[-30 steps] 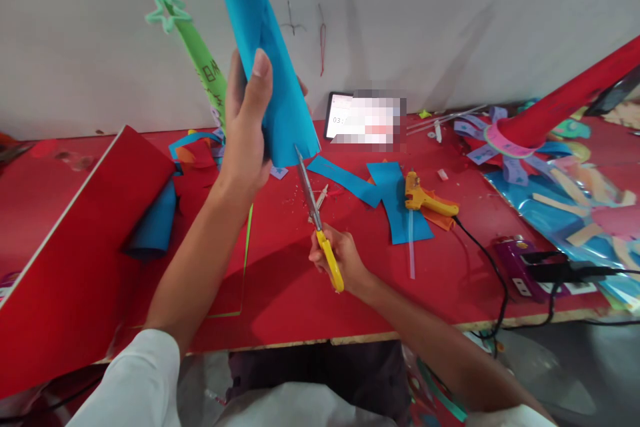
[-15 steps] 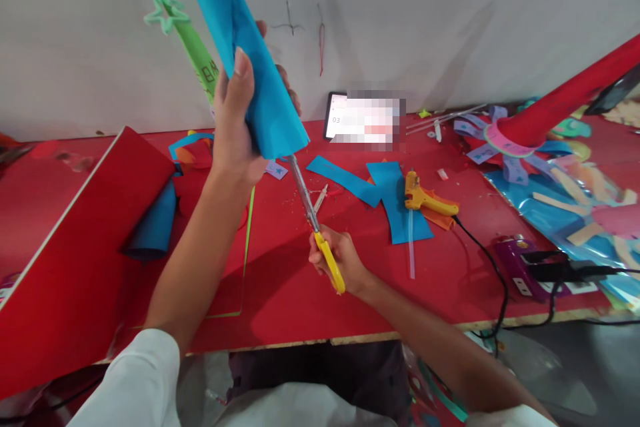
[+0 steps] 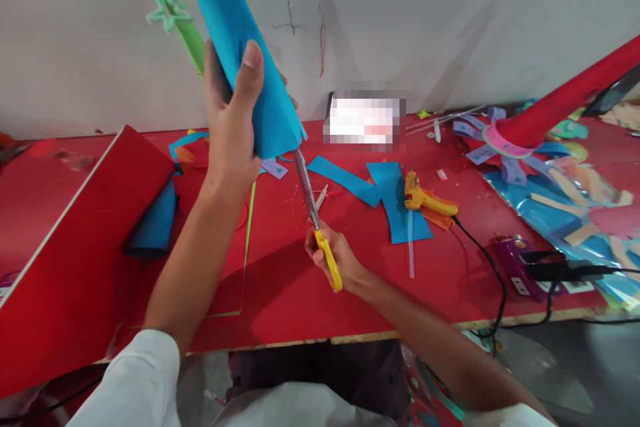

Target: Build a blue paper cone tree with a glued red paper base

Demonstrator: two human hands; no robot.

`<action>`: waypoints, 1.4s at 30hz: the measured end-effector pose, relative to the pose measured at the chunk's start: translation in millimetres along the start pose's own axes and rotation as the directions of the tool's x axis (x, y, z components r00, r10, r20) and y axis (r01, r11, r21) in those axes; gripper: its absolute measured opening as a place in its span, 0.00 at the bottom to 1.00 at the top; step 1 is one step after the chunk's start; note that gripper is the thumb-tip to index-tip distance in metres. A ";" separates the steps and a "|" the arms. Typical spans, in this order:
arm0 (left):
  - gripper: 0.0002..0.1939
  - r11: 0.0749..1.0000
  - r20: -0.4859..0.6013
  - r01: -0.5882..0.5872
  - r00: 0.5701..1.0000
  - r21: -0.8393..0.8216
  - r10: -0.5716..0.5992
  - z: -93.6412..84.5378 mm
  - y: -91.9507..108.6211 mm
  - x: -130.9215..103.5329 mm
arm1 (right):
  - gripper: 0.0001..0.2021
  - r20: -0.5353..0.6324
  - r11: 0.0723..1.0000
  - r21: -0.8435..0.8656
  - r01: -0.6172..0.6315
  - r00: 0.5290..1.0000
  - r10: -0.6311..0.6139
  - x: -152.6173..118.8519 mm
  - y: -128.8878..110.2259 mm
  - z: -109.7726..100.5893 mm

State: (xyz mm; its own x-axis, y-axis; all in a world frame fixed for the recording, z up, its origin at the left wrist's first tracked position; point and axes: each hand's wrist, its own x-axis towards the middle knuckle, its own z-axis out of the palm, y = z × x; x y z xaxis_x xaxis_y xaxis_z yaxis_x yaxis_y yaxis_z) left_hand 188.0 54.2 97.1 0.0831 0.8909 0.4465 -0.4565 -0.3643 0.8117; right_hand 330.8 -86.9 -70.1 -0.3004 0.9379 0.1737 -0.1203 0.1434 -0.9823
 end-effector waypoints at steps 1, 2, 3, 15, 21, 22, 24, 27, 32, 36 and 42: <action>0.17 0.998 -0.016 -0.058 0.998 -0.005 0.058 0.6 -0.4 -0.6 | 0.34 0.000 1.000 0.008 0.000 1.000 0.000 0.1 -0.6 0.2; 0.17 0.995 -0.030 -0.105 0.994 0.000 0.105 0.8 -0.9 -1.0 | 0.35 0.000 1.000 0.012 -0.004 1.000 0.004 0.2 -1.2 0.4; 0.17 0.992 -0.040 -0.128 0.991 0.017 0.129 0.8 -1.5 -1.4 | 0.35 -0.002 1.000 0.013 -0.011 1.000 0.011 0.2 -1.8 0.5; 0.16 0.977 -0.105 -0.169 0.977 0.133 0.183 -4.0 -3.8 1.3 | 0.33 0.004 1.000 0.002 -0.019 1.000 0.019 -3.3 8.2 -1.4; 0.20 0.960 -0.010 -0.221 0.974 0.174 0.226 -2.2 -5.9 2.0 | 0.34 -0.037 1.000 0.011 -0.027 0.999 0.027 -0.1 2.0 1.0; 0.20 0.956 0.004 -0.226 0.973 0.185 0.230 -0.9 -5.6 1.2 | 0.34 -0.044 1.000 0.017 -0.025 0.999 0.026 0.7 0.3 1.5; 0.19 0.950 0.013 -0.233 0.972 0.207 0.235 1.8 -4.6 -1.1 | 0.34 -0.049 0.999 0.031 -0.024 0.998 0.025 1.6 -1.7 2.2; 0.18 0.951 0.018 -0.219 0.975 0.220 0.220 4.8 -3.6 -4.7 | 0.34 -0.063 0.999 0.045 -0.023 0.998 0.026 1.3 0.1 2.1; 0.18 0.946 0.033 -0.239 0.971 0.217 0.238 3.2 -7.4 -4.4 | 0.33 -0.062 0.998 0.057 -0.019 0.998 0.023 -1.9 9.5 -0.2; 0.16 0.935 0.038 -0.275 0.961 0.222 0.274 2.1 -11.3 -1.7 | 0.33 -0.061 0.997 0.077 -0.029 0.998 0.034 -3.4 11.4 -0.9; 0.17 0.932 0.034 -0.272 0.962 0.241 0.272 2.9 -12.7 -2.9 | 0.34 -0.071 0.995 0.086 -0.050 0.996 0.056 -2.1 6.7 0.7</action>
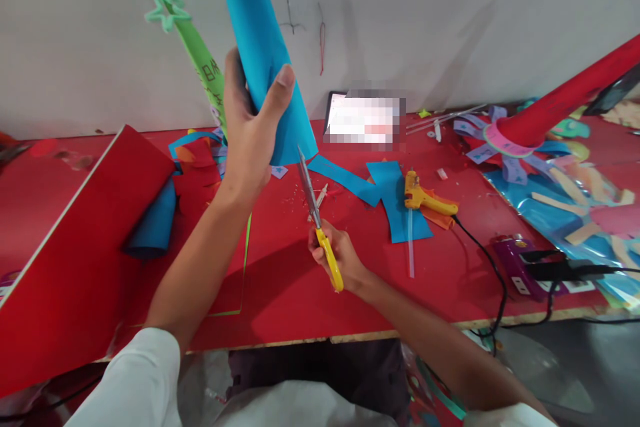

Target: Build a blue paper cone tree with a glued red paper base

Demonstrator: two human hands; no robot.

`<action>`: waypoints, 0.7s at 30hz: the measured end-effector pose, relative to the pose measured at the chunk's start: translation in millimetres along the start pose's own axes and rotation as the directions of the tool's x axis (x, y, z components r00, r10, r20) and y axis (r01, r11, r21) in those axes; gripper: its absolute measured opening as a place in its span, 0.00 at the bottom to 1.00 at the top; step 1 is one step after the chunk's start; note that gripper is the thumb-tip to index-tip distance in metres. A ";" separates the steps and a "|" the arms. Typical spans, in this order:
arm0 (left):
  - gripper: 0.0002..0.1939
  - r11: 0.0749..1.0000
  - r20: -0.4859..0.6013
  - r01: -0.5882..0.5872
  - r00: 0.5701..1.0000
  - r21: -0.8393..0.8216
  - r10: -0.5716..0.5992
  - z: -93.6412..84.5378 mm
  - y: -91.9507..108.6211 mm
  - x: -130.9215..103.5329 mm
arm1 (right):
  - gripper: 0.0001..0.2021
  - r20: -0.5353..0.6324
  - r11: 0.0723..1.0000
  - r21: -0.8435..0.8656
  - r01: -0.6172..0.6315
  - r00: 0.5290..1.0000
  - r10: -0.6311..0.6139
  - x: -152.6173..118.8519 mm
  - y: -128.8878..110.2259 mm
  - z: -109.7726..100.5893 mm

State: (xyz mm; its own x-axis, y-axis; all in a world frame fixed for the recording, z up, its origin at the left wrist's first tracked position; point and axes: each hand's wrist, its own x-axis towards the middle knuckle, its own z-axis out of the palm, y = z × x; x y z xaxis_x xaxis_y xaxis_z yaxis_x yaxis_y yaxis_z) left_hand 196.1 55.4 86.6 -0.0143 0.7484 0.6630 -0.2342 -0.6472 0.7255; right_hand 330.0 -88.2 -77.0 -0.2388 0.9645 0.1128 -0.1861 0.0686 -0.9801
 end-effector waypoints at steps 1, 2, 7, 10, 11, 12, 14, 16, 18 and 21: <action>0.17 1.000 0.004 -0.001 1.000 0.004 0.001 0.0 0.0 -0.2 | 0.34 -0.005 1.000 0.004 -0.005 1.000 0.005 0.3 -0.5 0.3; 0.17 1.000 0.005 -0.005 1.000 0.009 0.005 -0.1 -0.2 -0.2 | 0.35 -0.009 1.000 0.008 -0.008 1.000 0.008 0.6 -0.9 0.5; 0.16 1.000 0.015 -0.019 1.000 0.010 0.019 0.0 -3.9 1.5 | 0.34 -0.015 0.999 0.042 0.001 1.000 -0.001 0.6 -0.6 -0.1; 0.16 0.999 0.013 -0.040 0.999 0.013 0.039 -0.5 -7.1 2.6 | 0.33 -0.016 0.998 0.053 -0.017 1.000 0.018 -0.2 0.5 -0.9; 0.15 0.999 0.015 -0.042 0.999 0.019 0.042 -0.7 -7.8 2.7 | 0.34 -0.015 0.998 0.053 -0.030 0.999 0.031 -0.5 0.6 -1.0; 0.15 0.999 0.018 -0.042 0.999 0.024 0.042 -1.0 -8.2 2.7 | 0.34 -0.015 0.998 0.054 -0.042 0.999 0.043 -0.6 0.6 -0.9; 0.16 0.999 0.017 -0.038 0.999 0.029 0.038 -1.4 -7.8 2.5 | 0.35 -0.025 0.996 0.059 -0.062 0.998 0.063 -0.3 -0.5 -0.2; 0.16 0.999 0.012 -0.033 0.999 0.029 0.033 -1.4 -5.8 1.9 | 0.35 -0.040 0.994 0.064 -0.089 0.995 0.091 0.5 -2.5 1.0; 0.16 0.999 0.009 -0.023 1.000 0.033 0.022 -1.0 -2.6 1.2 | 0.35 -0.061 0.990 0.074 -0.118 0.991 0.123 1.6 -4.8 2.3; 0.13 1.000 0.009 0.027 1.000 0.002 -0.027 -0.3 2.5 1.0 | 0.34 -0.086 0.983 0.112 -0.145 0.984 0.155 3.1 -7.9 3.5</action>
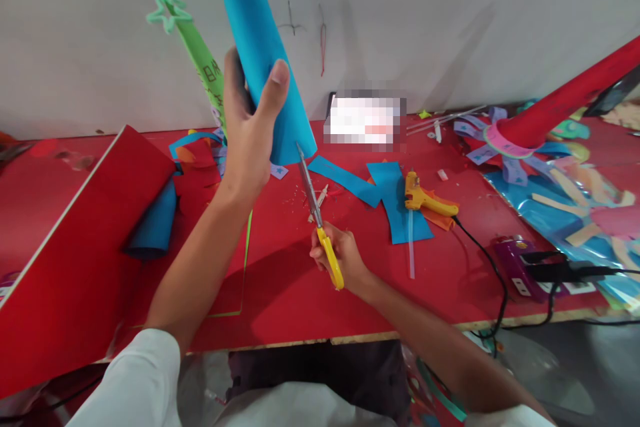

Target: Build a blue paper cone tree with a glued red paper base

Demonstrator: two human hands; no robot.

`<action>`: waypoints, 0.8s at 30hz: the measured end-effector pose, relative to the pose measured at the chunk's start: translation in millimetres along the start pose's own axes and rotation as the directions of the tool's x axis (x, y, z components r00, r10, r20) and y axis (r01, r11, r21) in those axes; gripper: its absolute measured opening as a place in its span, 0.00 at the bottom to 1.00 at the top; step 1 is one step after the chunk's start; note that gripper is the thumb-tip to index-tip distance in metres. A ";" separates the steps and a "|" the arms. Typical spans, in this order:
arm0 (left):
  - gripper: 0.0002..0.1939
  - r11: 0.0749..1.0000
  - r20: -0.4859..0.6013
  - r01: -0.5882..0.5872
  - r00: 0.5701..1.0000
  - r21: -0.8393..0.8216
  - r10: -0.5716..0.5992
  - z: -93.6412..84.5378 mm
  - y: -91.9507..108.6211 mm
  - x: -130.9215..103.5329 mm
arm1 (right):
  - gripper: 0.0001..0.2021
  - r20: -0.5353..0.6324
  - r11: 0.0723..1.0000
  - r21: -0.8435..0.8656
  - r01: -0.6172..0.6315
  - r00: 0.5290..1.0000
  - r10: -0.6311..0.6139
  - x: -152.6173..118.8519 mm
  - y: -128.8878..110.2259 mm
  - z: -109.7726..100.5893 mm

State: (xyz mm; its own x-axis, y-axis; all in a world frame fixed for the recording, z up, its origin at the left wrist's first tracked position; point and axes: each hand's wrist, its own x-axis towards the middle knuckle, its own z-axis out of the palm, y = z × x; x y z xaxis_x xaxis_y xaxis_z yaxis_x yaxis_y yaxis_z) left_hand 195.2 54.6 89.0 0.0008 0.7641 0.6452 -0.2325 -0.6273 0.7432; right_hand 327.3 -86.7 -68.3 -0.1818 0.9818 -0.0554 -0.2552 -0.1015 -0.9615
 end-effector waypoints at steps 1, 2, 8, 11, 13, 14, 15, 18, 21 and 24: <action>0.12 0.999 0.009 0.026 1.000 -0.043 -0.026 -0.1 1.1 0.4 | 0.34 -0.004 1.000 0.008 -0.002 1.000 0.002 0.1 -1.1 0.4; 0.12 0.993 0.023 0.053 0.998 -0.102 -0.051 -0.4 1.6 1.0 | 0.34 -0.007 1.000 0.012 -0.001 1.000 0.001 0.1 -2.2 0.8; 0.10 0.915 0.180 0.185 0.975 -0.358 -0.127 -7.2 -0.6 6.5 | 0.36 0.020 1.000 0.002 0.027 0.999 -0.027 -2.2 -9.8 2.8; 0.12 0.894 0.192 0.230 0.967 -0.383 -0.167 -9.0 0.2 6.4 | 0.36 0.048 0.999 -0.020 0.029 0.998 -0.028 -3.3 -11.2 3.7; 0.11 0.885 0.182 0.257 0.963 -0.388 -0.200 -8.5 2.1 5.1 | 0.35 0.053 1.000 -0.013 0.019 0.998 -0.018 -3.4 -11.1 4.2; 0.11 0.885 0.174 0.263 0.962 -0.385 -0.211 -7.8 3.4 4.4 | 0.35 0.056 1.000 0.001 0.010 0.998 -0.010 -3.2 -10.9 4.4; 0.10 0.888 0.161 0.263 0.963 -0.378 -0.217 -6.9 4.8 3.9 | 0.34 0.058 1.000 0.018 0.000 0.998 -0.001 -3.0 -10.6 4.5; 0.05 0.912 0.096 0.249 0.968 -0.326 -0.230 -3.8 9.3 3.1 | 0.33 0.078 0.998 0.046 -0.033 0.997 0.029 -2.4 -9.8 3.5; 0.02 0.926 0.015 0.224 0.973 -0.303 -0.231 -2.5 13.6 3.7 | 0.33 0.105 1.000 0.011 -0.022 0.994 0.021 -2.9 -8.1 0.9; 0.04 0.930 -0.045 0.210 0.971 -0.302 -0.234 -4.5 19.0 4.8 | 0.33 0.142 0.999 -0.031 0.030 0.990 -0.025 -4.1 -4.2 -1.7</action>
State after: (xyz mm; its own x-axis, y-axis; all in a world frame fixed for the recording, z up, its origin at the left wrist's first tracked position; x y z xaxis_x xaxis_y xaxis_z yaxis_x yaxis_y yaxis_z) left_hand 186.4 47.0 105.4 0.0116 0.8957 0.4445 -0.5099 -0.3771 0.7732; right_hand 330.7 -90.0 -64.5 -0.3084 0.9512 0.0078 -0.2312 -0.0671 -0.9706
